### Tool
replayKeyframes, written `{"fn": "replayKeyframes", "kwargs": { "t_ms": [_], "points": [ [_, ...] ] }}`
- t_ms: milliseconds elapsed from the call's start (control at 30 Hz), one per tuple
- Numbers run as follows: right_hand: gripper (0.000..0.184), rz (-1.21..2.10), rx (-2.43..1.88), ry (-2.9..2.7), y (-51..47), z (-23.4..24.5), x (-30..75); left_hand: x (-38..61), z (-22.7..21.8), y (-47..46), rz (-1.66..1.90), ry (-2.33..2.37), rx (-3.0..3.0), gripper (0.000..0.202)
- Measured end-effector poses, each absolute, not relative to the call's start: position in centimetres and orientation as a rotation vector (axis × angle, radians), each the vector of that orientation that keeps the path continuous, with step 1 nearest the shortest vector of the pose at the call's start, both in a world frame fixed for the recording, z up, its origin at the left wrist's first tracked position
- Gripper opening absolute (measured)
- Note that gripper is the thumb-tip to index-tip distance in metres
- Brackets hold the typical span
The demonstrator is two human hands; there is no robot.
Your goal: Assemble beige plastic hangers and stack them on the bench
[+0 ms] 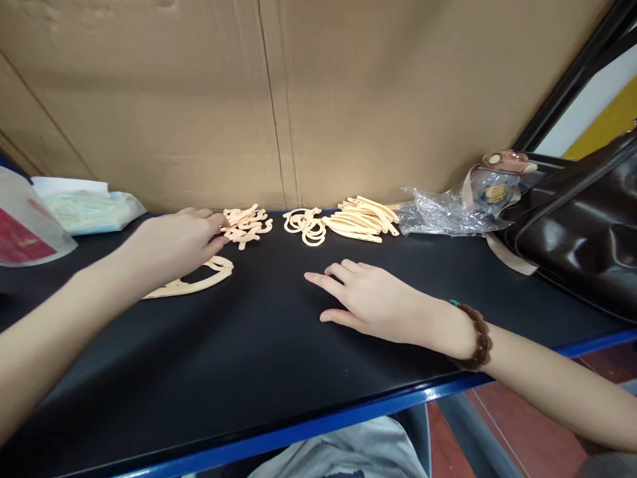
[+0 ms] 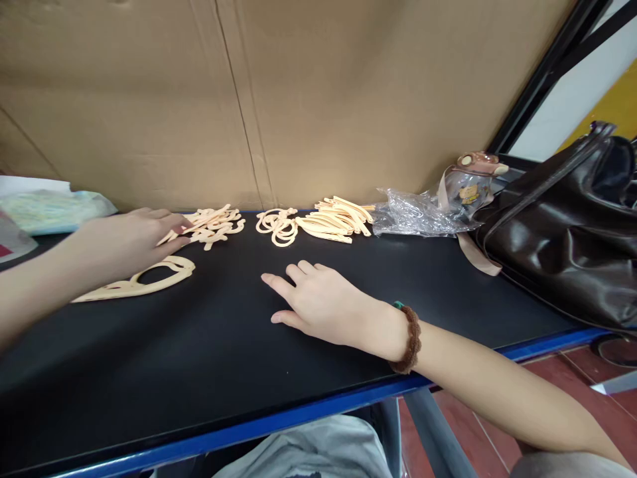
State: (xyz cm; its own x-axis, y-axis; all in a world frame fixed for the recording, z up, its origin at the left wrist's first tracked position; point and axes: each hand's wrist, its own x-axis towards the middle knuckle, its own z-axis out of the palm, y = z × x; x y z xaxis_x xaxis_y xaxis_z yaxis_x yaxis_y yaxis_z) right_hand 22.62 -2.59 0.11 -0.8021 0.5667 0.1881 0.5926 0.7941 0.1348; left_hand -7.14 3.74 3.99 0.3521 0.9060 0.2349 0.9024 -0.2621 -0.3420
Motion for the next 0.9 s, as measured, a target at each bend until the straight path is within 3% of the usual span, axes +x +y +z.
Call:
{"fn": "replayKeyframes", "kwargs": {
  "t_ms": [267,533,733,900],
  "points": [
    [0.055,-0.283,-0.935,-2.847,-2.6,0.1,22.5,-7.7,2.0,5.0,0.319,-1.487,-2.099,0.024],
    [0.055,-0.286,-0.945,-2.852,-2.6,0.1,22.5,-7.2,2.3,4.8,0.255,-1.527,-2.092,0.030],
    [0.054,-0.296,-0.948,-2.858,-2.8,0.3,22.4,-6.4,3.3,4.2,-0.111,-1.585,-2.137,0.036],
    [0.054,-0.349,-1.116,-2.804,-2.3,0.3,22.7,-3.6,2.5,2.4,-0.397,-1.495,-2.369,0.029]
  ]
}}
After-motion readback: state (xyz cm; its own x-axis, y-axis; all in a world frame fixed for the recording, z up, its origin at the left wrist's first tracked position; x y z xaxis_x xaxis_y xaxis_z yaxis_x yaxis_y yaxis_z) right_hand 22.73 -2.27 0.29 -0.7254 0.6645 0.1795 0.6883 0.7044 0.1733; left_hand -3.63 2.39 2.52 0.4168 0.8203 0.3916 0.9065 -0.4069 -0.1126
